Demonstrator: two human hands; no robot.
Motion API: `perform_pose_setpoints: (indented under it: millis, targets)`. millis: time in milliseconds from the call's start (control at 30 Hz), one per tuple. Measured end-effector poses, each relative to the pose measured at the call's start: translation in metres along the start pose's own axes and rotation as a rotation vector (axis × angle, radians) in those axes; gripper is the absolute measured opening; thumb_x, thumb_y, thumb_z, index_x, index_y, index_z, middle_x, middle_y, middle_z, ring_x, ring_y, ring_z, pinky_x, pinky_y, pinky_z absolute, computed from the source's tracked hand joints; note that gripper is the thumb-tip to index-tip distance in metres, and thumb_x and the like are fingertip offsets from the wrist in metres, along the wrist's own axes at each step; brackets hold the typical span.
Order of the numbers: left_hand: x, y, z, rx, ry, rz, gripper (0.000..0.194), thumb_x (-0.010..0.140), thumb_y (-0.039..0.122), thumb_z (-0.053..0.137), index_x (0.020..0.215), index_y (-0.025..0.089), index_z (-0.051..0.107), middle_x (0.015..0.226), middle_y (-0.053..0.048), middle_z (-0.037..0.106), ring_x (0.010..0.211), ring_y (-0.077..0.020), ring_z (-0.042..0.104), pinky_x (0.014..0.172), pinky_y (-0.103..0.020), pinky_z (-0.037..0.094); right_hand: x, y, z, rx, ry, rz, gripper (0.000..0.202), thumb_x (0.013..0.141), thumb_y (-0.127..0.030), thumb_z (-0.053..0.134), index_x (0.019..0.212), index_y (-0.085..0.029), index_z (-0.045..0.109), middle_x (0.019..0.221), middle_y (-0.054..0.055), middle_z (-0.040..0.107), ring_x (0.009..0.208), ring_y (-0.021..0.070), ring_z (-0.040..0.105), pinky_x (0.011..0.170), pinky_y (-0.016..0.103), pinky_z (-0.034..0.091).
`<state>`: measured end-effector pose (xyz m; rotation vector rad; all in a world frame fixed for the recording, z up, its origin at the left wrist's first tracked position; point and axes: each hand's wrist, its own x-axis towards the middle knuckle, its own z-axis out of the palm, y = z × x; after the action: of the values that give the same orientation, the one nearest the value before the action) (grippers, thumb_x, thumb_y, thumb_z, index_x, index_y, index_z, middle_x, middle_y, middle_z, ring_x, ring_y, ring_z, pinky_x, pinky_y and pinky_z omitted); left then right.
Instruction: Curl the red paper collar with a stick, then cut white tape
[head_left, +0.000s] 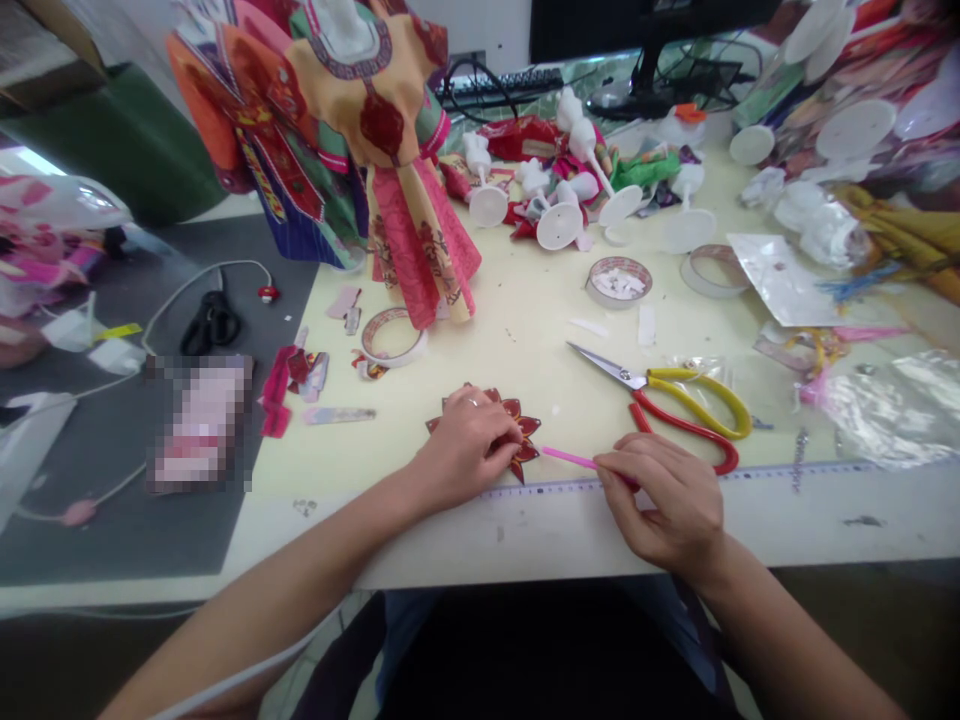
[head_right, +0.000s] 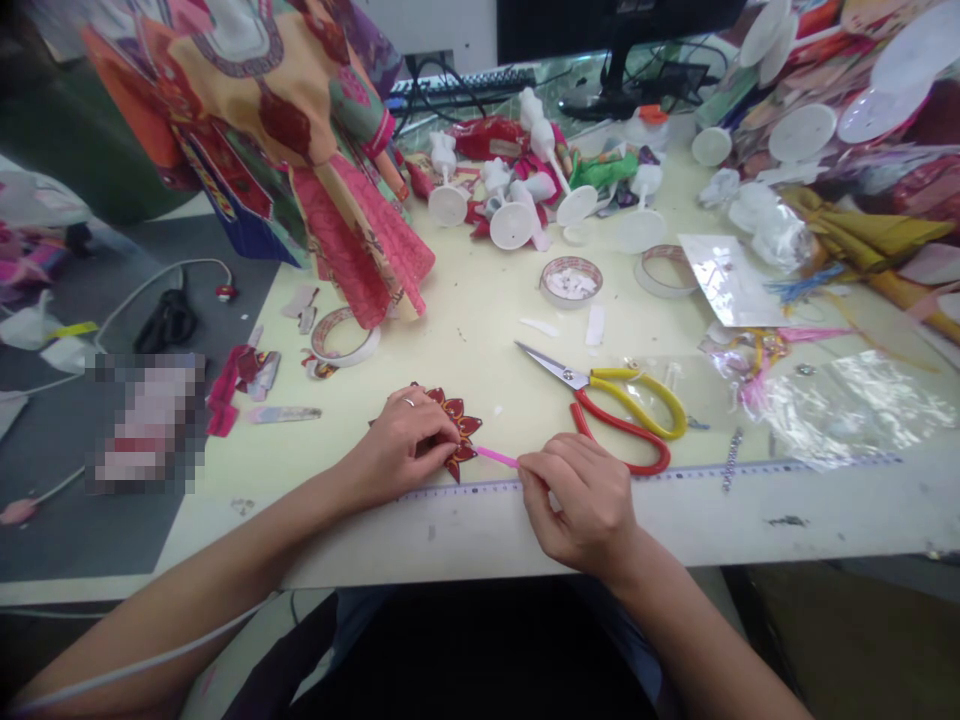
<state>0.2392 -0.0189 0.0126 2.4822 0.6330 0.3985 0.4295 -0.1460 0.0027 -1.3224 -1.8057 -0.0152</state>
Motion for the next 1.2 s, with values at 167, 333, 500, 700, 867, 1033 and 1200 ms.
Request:
perform_pose_setpoints:
  millis: [167, 333, 500, 700, 867, 1033, 1200]
  targets:
    - [0.0005, -0.0011, -0.0036, -0.011, -0.018, 0.02, 0.011, 0.08, 0.014, 0.053, 0.074, 0.018, 0.061, 0.071, 0.001, 0.063, 0.077, -0.0153, 0.049, 0.087, -0.036, 0.034, -0.001, 0.0006, -0.0004, 0.01, -0.031, -0.006, 0.021, 0.066, 0.002, 0.06, 0.083, -0.011, 0.059, 0.065, 0.005, 0.057, 0.064, 0.0158, 0.053, 0.058, 0.031, 0.047]
    - [0.0002, -0.0016, -0.0007, 0.009, -0.011, 0.032, 0.012, 0.082, 0.016, 0.053, 0.074, 0.018, 0.061, 0.072, 0.001, 0.063, 0.077, -0.015, 0.049, 0.087, -0.036, 0.034, 0.0003, 0.0004, 0.0003, 0.006, -0.055, -0.014, 0.02, 0.068, 0.001, 0.06, 0.083, -0.011, 0.059, 0.066, 0.006, 0.058, 0.065, 0.0164, 0.054, 0.059, 0.031, 0.048]
    - [-0.0002, -0.0026, 0.0009, 0.025, -0.002, 0.031, 0.013, 0.083, 0.018, 0.053, 0.073, 0.018, 0.061, 0.072, 0.001, 0.063, 0.077, -0.0147, 0.049, 0.088, -0.036, 0.034, 0.0012, 0.0003, 0.0002, -0.004, -0.054, -0.017, 0.019, 0.069, 0.0, 0.059, 0.084, -0.011, 0.059, 0.066, 0.006, 0.059, 0.065, 0.0166, 0.055, 0.059, 0.031, 0.048]
    - [0.0004, -0.0015, -0.0002, 0.044, -0.012, 0.019, 0.013, 0.083, 0.018, 0.052, 0.074, 0.019, 0.062, 0.073, 0.001, 0.064, 0.078, -0.0154, 0.05, 0.088, -0.036, 0.033, 0.0011, 0.0006, 0.0008, -0.017, -0.062, -0.018, 0.019, 0.071, -0.002, 0.057, 0.086, -0.014, 0.06, 0.066, 0.004, 0.059, 0.064, 0.0163, 0.056, 0.058, 0.031, 0.048]
    - [0.0001, -0.0018, -0.0004, 0.043, -0.01, 0.019, 0.013, 0.083, 0.018, 0.052, 0.074, 0.019, 0.062, 0.074, 0.0, 0.064, 0.079, -0.0157, 0.05, 0.089, -0.037, 0.033, 0.0014, 0.0004, 0.0016, -0.017, -0.064, -0.022, 0.018, 0.072, -0.003, 0.057, 0.086, -0.014, 0.06, 0.066, 0.004, 0.06, 0.064, 0.0164, 0.056, 0.058, 0.031, 0.048]
    - [-0.0001, -0.0016, -0.0001, 0.037, -0.019, 0.021, 0.013, 0.084, 0.02, 0.053, 0.075, 0.019, 0.062, 0.073, 0.0, 0.064, 0.078, -0.0159, 0.05, 0.087, -0.036, 0.034, 0.002, -0.0001, 0.0011, -0.01, -0.072, -0.02, 0.019, 0.071, -0.002, 0.058, 0.086, -0.014, 0.059, 0.066, 0.005, 0.059, 0.065, 0.0167, 0.056, 0.059, 0.031, 0.048]
    - [0.0003, -0.0007, 0.0009, 0.026, -0.008, 0.006, 0.011, 0.082, 0.018, 0.054, 0.074, 0.019, 0.062, 0.073, 0.001, 0.064, 0.077, -0.0158, 0.049, 0.087, -0.037, 0.034, 0.0023, 0.0001, 0.0008, -0.01, -0.071, -0.018, 0.02, 0.072, -0.002, 0.058, 0.087, -0.014, 0.059, 0.066, 0.005, 0.059, 0.064, 0.0161, 0.055, 0.058, 0.031, 0.048]
